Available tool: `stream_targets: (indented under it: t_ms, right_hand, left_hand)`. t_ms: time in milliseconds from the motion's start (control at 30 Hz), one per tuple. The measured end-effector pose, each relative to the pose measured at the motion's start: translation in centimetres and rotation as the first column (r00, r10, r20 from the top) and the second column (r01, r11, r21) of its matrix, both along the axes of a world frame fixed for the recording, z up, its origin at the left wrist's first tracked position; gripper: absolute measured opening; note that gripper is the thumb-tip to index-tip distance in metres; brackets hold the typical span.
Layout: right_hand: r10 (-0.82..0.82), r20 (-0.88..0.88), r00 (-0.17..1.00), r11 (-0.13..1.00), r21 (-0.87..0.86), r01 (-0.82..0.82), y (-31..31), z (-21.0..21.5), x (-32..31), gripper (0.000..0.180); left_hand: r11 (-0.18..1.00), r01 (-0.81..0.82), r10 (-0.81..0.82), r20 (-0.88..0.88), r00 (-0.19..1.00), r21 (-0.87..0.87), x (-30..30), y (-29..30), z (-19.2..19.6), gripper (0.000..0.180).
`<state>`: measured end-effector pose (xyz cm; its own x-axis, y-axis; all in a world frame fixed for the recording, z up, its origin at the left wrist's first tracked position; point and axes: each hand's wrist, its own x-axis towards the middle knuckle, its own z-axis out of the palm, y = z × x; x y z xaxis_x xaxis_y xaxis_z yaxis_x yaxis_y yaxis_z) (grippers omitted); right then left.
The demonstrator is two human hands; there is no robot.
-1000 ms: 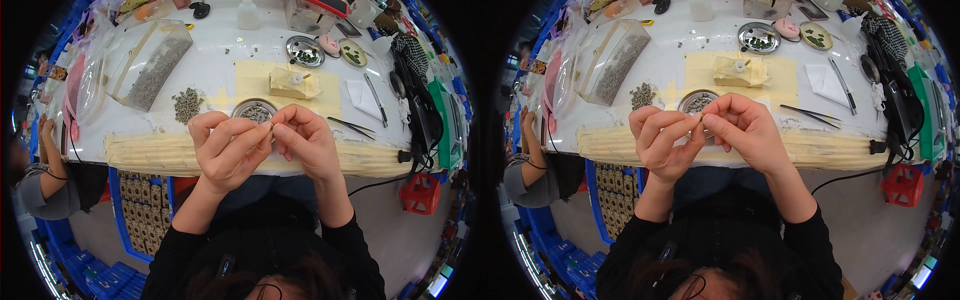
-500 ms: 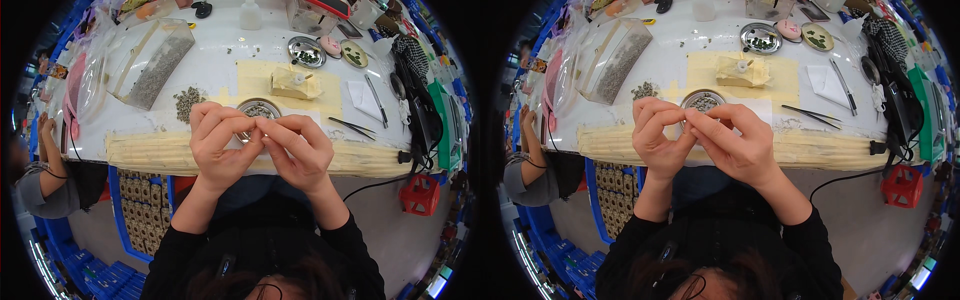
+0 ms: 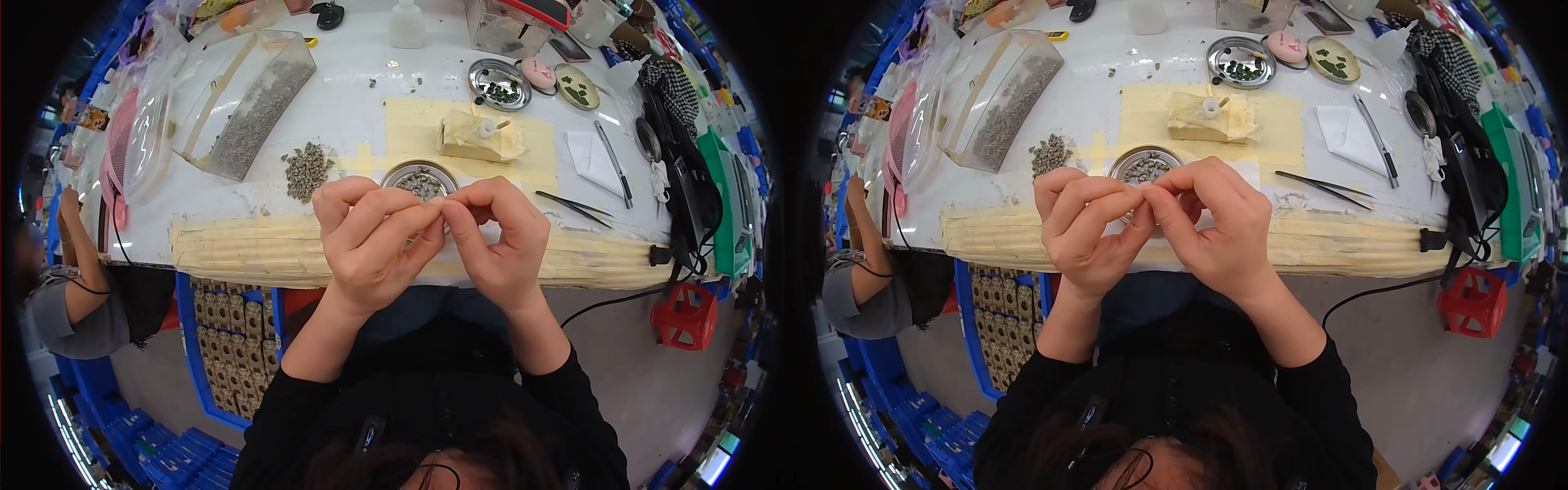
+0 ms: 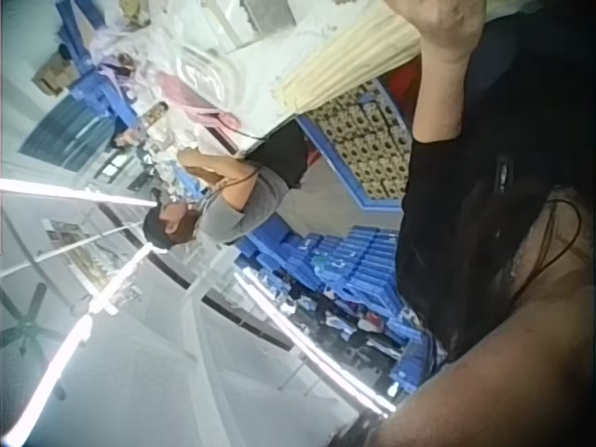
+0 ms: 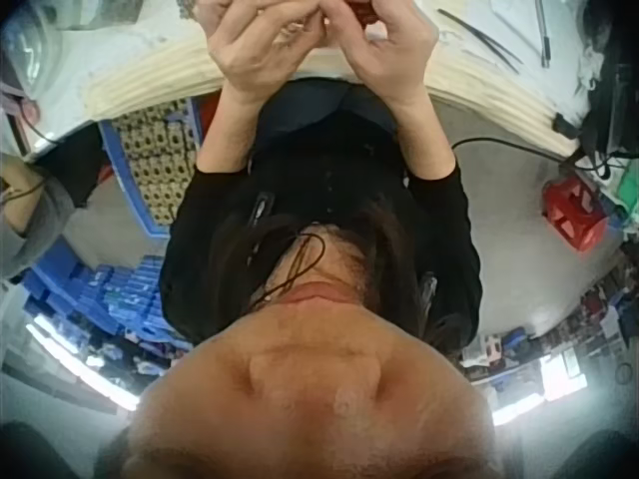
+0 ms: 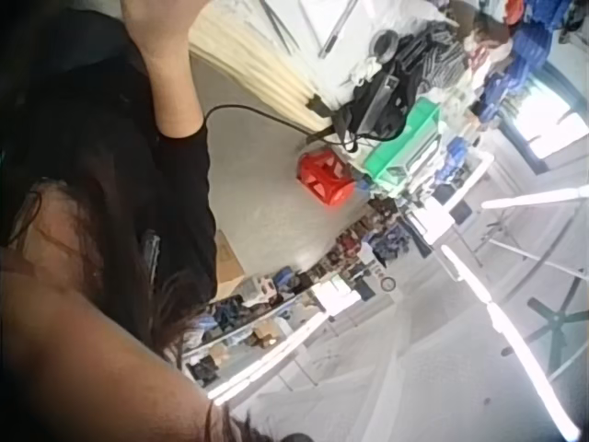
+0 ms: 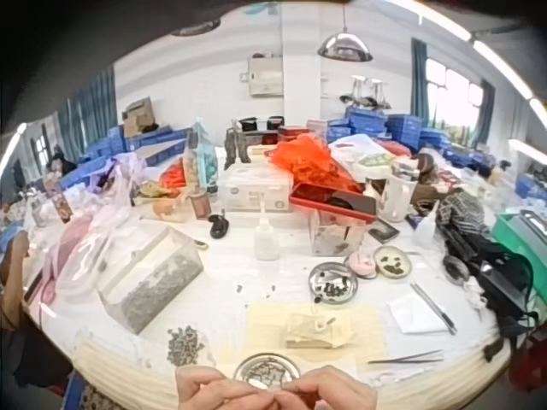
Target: Manually sorting and assembling small metal pins into a circular container on a workbench.
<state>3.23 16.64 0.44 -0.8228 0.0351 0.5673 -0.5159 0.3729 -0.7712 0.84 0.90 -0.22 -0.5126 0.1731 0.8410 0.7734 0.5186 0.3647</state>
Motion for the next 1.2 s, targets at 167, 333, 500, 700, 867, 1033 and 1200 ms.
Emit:
stream_targets:
  t_ms: [167, 333, 500, 700, 867, 1033, 1200]
  right_hand:
    - [0.136, 0.214, 0.967, 0.965, -0.251, -0.081, 0.2, -0.1, 0.2, 0.007]
    - [0.228, 0.318, 0.920, 0.927, -0.360, -0.106, 0.3, 0.8, 0.5, 0.009]
    - [0.160, 0.207, 0.965, 0.971, -0.209, -0.116, 0.6, 0.0, 0.3, 0.008]
    - [0.268, 0.347, 0.899, 0.912, -0.391, -0.121, 0.4, 0.7, 0.5, 0.009]
    - [0.197, 0.321, 0.926, 0.941, -0.326, -0.087, 0.4, 0.5, 0.4, 0.009]
    - [0.043, 0.136, 0.990, 0.986, -0.165, -0.020, 0.2, -0.4, 0.0, 0.007]
    - [0.022, 0.095, 0.995, 0.992, -0.122, -0.011, 0.2, -0.3, 0.0, 0.006]
  left_hand:
    - [0.999, 0.037, -0.037, 0.010, 0.999, 0.031, -0.2, 0.1, -0.1, 0.028]
    - [0.997, 0.055, -0.056, 0.018, 0.998, 0.047, -0.1, 0.0, 0.1, 0.029]
    - [0.999, 0.034, -0.034, -0.001, 0.999, -0.018, 0.1, 0.0, 0.1, 0.029]
    - [0.996, 0.086, -0.087, 0.043, 0.995, 0.026, -0.2, -0.2, 0.0, 0.028]
    - [0.990, 0.112, -0.123, 0.135, 0.983, 0.081, -0.5, -0.1, 0.3, 0.025]
    - [0.992, 0.109, -0.117, 0.139, 0.983, 0.065, -0.6, -0.1, 0.2, 0.023]
    - [0.989, 0.129, -0.138, 0.171, 0.975, 0.067, -0.7, -0.2, 0.1, 0.021]
